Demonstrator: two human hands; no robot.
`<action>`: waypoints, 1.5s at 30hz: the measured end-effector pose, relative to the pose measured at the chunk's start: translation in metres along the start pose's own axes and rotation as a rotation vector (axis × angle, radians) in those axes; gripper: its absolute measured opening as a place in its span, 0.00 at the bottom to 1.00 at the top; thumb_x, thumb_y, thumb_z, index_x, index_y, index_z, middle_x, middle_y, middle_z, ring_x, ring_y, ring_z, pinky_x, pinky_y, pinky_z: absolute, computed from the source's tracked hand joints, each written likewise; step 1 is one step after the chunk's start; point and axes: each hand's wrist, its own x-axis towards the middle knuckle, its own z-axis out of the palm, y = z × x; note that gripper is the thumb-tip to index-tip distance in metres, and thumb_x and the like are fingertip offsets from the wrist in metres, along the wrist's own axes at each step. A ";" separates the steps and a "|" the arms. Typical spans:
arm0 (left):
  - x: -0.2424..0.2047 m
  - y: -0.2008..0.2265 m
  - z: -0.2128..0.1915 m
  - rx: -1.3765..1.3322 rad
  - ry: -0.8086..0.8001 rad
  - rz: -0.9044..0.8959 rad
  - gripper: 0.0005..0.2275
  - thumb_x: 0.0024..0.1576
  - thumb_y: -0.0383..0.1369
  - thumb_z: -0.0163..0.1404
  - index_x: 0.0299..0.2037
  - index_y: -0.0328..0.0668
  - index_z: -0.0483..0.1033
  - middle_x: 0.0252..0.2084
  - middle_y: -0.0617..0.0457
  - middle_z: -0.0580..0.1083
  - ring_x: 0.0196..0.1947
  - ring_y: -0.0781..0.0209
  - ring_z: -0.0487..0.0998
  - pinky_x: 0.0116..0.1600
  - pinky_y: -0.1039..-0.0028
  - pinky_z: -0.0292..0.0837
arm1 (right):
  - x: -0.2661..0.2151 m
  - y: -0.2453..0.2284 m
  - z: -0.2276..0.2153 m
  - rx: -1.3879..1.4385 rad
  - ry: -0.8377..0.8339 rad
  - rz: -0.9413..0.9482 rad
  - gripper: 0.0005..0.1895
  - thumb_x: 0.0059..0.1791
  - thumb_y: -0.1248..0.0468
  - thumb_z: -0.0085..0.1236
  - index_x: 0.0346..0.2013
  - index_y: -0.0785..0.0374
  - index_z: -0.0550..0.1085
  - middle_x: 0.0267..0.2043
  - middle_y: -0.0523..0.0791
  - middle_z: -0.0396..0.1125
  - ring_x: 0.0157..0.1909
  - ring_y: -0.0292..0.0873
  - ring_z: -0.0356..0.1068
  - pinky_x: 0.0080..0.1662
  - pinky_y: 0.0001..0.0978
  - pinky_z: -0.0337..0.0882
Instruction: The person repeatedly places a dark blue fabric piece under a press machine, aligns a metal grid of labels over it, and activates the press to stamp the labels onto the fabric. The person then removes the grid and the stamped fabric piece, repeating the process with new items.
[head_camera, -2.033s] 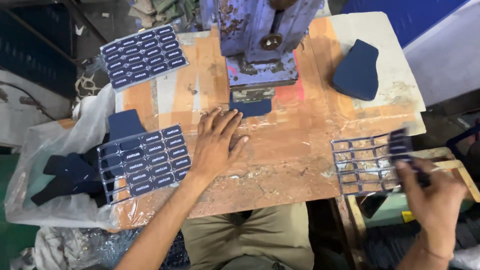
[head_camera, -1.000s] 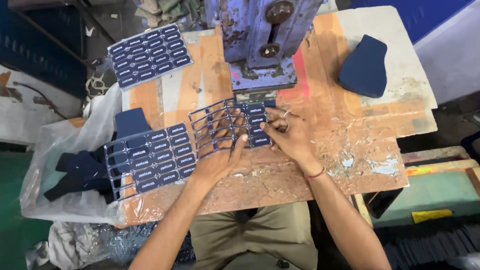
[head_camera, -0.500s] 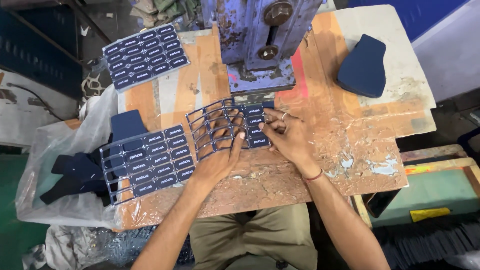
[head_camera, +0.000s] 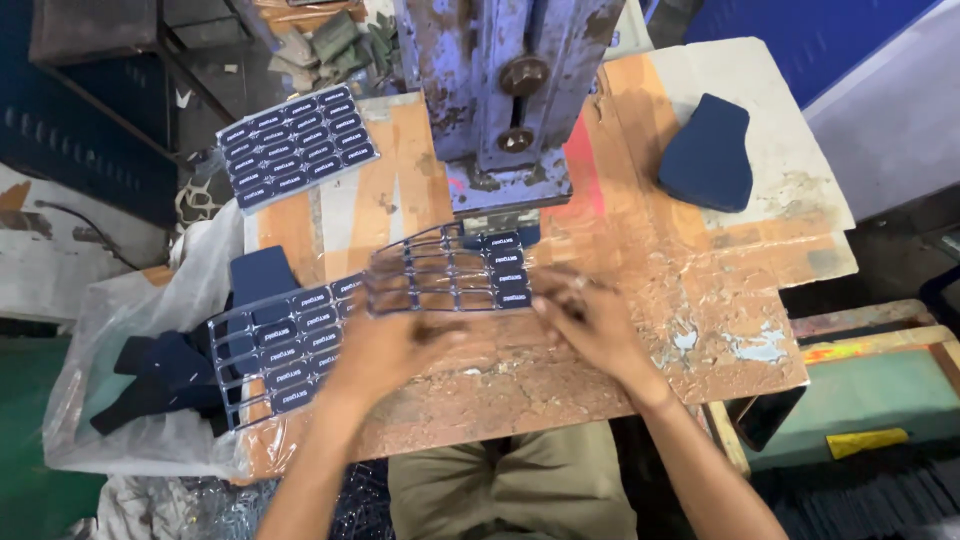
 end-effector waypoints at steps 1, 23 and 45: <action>-0.010 -0.020 -0.013 0.000 0.001 0.000 0.19 0.49 0.51 0.61 0.45 0.52 0.80 0.56 0.48 0.75 0.61 0.41 0.71 0.67 0.52 0.60 | -0.012 0.007 -0.005 0.000 0.000 -0.001 0.15 0.52 0.63 0.60 0.52 0.65 0.76 0.23 0.43 0.73 0.22 0.30 0.71 0.24 0.23 0.71; -0.013 0.046 -0.022 -0.229 0.021 -0.490 0.33 0.54 0.46 0.61 0.65 0.31 0.68 0.56 0.35 0.73 0.55 0.42 0.73 0.57 0.55 0.69 | -0.032 -0.029 0.003 -0.412 0.014 -0.345 0.15 0.47 0.70 0.64 0.48 0.57 0.80 0.48 0.46 0.76 0.52 0.52 0.73 0.53 0.44 0.72; -0.035 0.039 0.008 -0.139 -0.024 -0.092 0.20 0.51 0.34 0.60 0.55 0.47 0.78 0.59 0.53 0.75 0.53 0.48 0.72 0.56 0.57 0.63 | -0.074 0.067 -0.111 -0.109 0.440 -0.109 0.09 0.58 0.68 0.64 0.46 0.72 0.74 0.37 0.42 0.71 0.37 0.31 0.67 0.40 0.24 0.67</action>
